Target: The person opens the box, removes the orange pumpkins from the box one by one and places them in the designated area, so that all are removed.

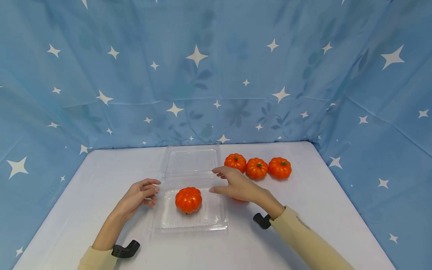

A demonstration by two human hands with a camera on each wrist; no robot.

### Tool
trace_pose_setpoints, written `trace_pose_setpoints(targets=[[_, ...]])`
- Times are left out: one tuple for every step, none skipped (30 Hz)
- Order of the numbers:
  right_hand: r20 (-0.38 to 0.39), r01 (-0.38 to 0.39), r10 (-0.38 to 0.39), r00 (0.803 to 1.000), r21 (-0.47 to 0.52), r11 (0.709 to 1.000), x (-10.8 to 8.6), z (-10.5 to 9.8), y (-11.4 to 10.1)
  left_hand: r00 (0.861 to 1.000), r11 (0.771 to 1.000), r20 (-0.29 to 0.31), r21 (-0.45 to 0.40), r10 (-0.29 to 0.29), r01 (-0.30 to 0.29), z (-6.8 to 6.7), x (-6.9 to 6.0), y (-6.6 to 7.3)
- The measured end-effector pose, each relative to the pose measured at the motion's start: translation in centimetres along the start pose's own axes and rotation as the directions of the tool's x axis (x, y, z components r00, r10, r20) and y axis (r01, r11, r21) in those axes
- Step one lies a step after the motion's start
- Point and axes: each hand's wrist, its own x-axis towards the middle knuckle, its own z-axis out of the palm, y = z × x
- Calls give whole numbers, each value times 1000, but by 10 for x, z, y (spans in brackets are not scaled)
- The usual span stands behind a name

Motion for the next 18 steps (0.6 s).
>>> trace_pose_setpoints(targets=[[18,5,-5,1000,-15,1000,2,0,-3,1000,1000,1,-1,1,-1,0,0,0],[36,11,-10,999,-27,1000,4,0,-6,1000,1000,3,-2,1,-1,0,0,-1],[55,18,-16,998,-38,999,7,1,-10,1000,1000,3,-3,2,-2,0,0,-1],[71,25,-21,997,-50,998,9,1,-13,1000,1000,3,-6,2,-2,0,0,-1],[87,32,-27,996,-60,998,12,2,-15,1000,1000,2,-6,2,-2,0,0,-1],[102,45,-38,994,-67,997,14,3,-17,1000,1000,2,-7,3,-3,0,0,-1],[118,59,-50,992,-74,996,17,4,-19,1000,1000,1,-8,4,-4,0,0,-1],[130,70,-59,990,-78,994,20,5,-21,1000,1000,0,-9,5,-5,0,0,0],[142,82,-69,987,-83,993,23,7,-22,1000,1000,-2,-10,6,-6,1,0,0],[154,92,-78,985,-86,992,26,8,-23,1000,1000,-2,-7,6,-6,1,0,0],[167,101,-86,982,-86,991,28,9,-25,1000,1000,-2,-4,7,-7,1,0,0],[177,109,-92,980,-91,990,30,10,-26,1000,1000,-2,-3,6,-6,1,0,0],[186,113,-94,978,-94,989,32,11,-28,1000,1000,-3,0,6,-6,1,0,1],[195,112,-92,976,-94,989,34,12,-30,1000,1000,-4,2,5,-5,1,0,1],[206,111,-89,974,-98,989,36,13,-32,1000,1000,-5,3,4,-4,1,0,1],[221,112,-87,971,-102,988,38,15,-34,1000,1000,-6,5,4,-4,1,-1,1],[237,113,-83,968,-116,987,40,17,-37,1000,1000,-7,4,4,-4,1,-1,1],[254,111,-75,964,-132,985,42,19,-39,1000,1000,-9,2,3,-3,1,-1,0]])
